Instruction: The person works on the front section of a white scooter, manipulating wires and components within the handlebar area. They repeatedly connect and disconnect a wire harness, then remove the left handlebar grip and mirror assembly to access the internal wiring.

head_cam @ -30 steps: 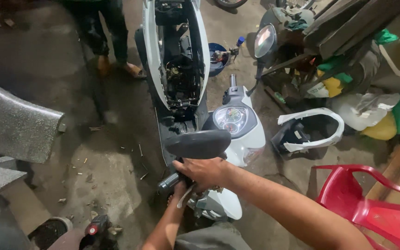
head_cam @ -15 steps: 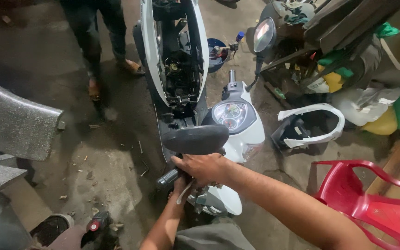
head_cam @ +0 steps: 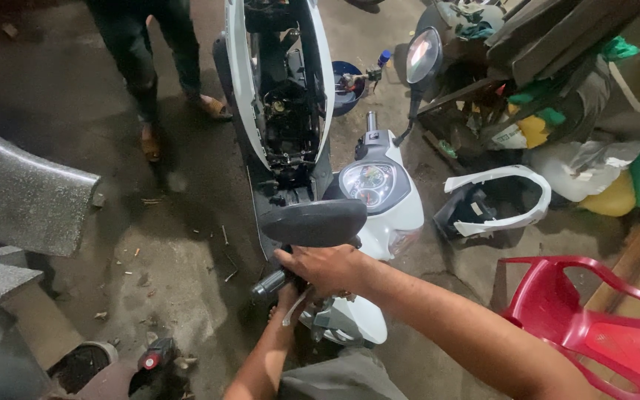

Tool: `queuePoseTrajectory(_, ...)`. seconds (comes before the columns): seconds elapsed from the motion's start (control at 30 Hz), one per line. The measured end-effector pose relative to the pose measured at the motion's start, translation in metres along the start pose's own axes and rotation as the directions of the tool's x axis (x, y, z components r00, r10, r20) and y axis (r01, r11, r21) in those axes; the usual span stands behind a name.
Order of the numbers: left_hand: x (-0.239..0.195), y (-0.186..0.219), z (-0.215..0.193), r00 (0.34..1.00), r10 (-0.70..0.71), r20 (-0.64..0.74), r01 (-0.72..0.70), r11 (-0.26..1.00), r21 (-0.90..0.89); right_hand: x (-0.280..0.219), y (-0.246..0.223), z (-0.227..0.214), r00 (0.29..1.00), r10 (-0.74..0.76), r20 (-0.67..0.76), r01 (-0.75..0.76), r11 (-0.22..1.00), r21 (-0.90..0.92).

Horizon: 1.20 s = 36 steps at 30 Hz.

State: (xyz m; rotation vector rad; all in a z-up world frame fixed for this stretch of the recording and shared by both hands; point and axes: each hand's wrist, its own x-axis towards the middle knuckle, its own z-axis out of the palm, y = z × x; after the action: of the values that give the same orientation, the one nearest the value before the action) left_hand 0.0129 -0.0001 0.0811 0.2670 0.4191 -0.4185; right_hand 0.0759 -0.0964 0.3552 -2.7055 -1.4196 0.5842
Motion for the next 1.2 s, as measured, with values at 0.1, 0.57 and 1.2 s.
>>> queuePoseTrajectory(0.1,-0.005,0.002,0.003,0.999,-0.038,0.002,0.038,0.999,0.013,-0.004,-0.006,-0.023,0.999,-0.032,-0.034,0.032,0.999,0.013)
queuePoseTrajectory(0.57,0.017,-0.014,-0.05,1.0,-0.02,0.006,0.019,0.995,0.101,0.0,-0.015,-0.053,0.99,0.029,0.141,-0.03,1.0,0.005)
queuePoseTrajectory(1.2,0.007,-0.008,-0.018,0.996,-0.004,0.092,0.002,1.0,0.017,-0.002,-0.011,-0.052,0.983,0.042,0.178,-0.058,0.995,0.087)
